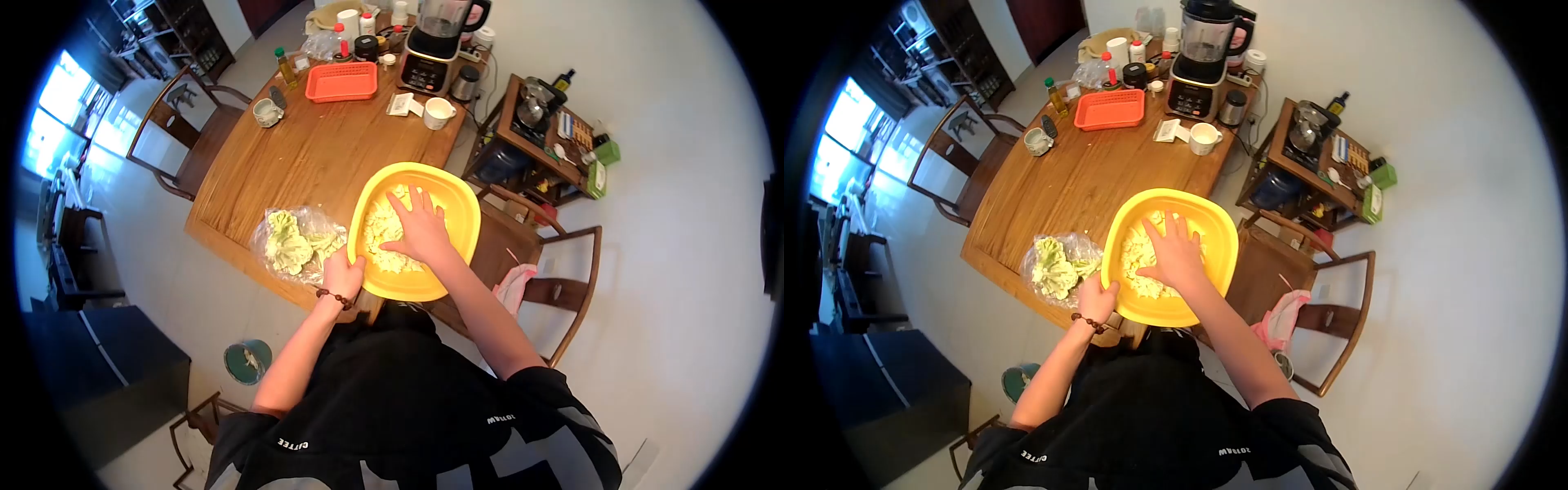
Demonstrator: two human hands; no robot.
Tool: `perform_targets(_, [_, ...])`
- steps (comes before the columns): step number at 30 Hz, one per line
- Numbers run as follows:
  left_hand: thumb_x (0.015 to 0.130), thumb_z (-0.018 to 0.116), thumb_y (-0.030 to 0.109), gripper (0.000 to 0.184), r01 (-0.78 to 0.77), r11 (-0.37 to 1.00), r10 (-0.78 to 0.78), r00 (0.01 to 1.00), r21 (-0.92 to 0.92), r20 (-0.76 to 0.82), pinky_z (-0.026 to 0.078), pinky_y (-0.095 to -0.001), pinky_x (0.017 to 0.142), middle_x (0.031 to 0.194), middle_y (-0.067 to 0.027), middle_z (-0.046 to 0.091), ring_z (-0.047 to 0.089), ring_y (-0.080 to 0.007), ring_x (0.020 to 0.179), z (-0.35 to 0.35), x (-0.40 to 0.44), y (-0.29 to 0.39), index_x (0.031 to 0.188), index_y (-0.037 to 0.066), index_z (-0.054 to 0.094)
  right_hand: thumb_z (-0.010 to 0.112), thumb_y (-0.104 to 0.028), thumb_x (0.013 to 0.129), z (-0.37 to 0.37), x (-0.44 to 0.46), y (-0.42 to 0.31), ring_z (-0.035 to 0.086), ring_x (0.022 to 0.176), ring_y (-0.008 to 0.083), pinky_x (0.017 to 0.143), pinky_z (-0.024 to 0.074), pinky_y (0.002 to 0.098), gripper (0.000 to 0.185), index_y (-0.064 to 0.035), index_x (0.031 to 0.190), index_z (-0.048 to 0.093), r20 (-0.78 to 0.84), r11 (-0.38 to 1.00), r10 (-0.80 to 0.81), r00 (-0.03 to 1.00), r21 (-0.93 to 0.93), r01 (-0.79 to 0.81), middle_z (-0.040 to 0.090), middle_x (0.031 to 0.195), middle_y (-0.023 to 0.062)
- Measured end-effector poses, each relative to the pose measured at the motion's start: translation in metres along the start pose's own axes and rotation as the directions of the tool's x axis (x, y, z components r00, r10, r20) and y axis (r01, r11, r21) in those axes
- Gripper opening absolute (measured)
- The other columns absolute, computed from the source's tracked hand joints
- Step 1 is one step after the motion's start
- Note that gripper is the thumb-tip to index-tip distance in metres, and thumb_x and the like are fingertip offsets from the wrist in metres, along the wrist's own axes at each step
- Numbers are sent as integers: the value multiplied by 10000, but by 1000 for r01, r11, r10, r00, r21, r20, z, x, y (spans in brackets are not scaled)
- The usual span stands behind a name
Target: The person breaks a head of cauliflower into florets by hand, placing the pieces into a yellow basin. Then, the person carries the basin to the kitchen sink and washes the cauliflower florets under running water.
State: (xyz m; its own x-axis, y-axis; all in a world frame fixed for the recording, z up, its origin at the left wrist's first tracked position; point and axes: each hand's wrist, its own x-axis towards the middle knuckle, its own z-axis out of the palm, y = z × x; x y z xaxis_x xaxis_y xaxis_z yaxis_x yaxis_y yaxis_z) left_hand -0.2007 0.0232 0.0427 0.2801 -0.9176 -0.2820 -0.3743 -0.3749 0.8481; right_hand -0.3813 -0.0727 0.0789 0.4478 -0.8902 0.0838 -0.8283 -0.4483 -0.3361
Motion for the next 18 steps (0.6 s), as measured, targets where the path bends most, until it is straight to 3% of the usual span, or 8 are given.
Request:
perform_targets(3, [876, 609, 107, 308, -19, 993, 25, 998, -121, 54, 558, -404, 784, 918, -240, 738, 737, -345, 885, -1, -32, -33, 1137, -35, 687, 824, -337, 751, 9, -52, -21, 469, 1329, 396, 1018, 417, 632, 594, -114, 1274, 650, 47, 995, 76, 996, -67, -72, 530, 1391, 218])
perform_targets(4, [874, 610, 100, 296, -69, 973, 86, 994, -219, 68, 556, -391, 770, 901, -230, 741, 740, -314, 869, 0, -40, -44, 1122, -43, 685, 808, -306, 768, 7, -74, -23, 503, 1290, 384, 995, 441, 599, 504, -95, 1206, 675, 55, 999, 45, 998, -18, -44, 583, 1319, 187])
perform_targets(6, [874, 612, 99, 290, -70, 975, 104, 983, -213, 153, 556, -383, 759, 896, -223, 743, 742, -297, 858, -5, -66, -57, 1114, -46, 683, 793, -275, 786, 5, -120, -23, 537, 1250, 373, 973, 466, 566, 415, -76, 1138, 699, 43, 998, 58, 997, 16, -59, 636, 1246, 156])
perform_targets(8, [874, 614, 99, 283, -65, 979, 117, 956, -193, 269, 556, -376, 748, 890, -216, 745, 744, -280, 848, -14, -95, -60, 1105, -50, 682, 747, -208, 832, 4, -169, -21, 594, 1174, 372, 952, 492, 504, 287, -39, 1061, 706, -203, 972, 5, 979, 232, 43, 690, 1128, 113])
perform_targets(9, [875, 616, 101, 282, -79, 980, 133, 941, -182, 310, 556, -368, 736, 889, -211, 747, 743, -270, 832, -17, -110, -62, 1102, -55, 679, 747, -208, 832, 0, -198, -25, 594, 1174, 372, 952, 492, 504, 287, -39, 1061, 706, -207, 975, 64, 976, 222, -17, 690, 1128, 113])
perform_targets(11, [876, 618, 102, 281, -98, 980, 162, 902, -174, 401, 555, -361, 724, 887, -205, 748, 743, -260, 816, -11, -147, -69, 1098, -61, 677, 702, -165, 873, -21, -256, -39, 628, 1121, 372, 973, 498, 409, 280, -10, 1106, 686, -286, 873, 434, 855, 368, -320, 696, 1109, 143])
perform_targets(16, [874, 625, 100, 269, -161, 973, 228, 778, -165, 586, 555, -348, 707, 871, -186, 755, 742, -243, 777, 14, -235, -72, 1085, -55, 684, 743, -193, 851, -36, -413, -95, 603, 1135, 427, 975, 488, 489, 330, -36, 1136, 693, -403, 854, 515, 757, 164, -493, 630, 1297, 164])
perform_targets(18, [869, 628, 99, 271, -172, 974, 228, 697, -150, 680, 556, -352, 707, 853, -182, 754, 743, -243, 765, 25, -272, -68, 1085, -53, 687, 752, -204, 856, -49, -464, -130, 611, 1114, 418, 982, 493, 475, 379, -78, 1207, 686, -318, 858, 461, 828, -80, -508, 584, 1376, 165])
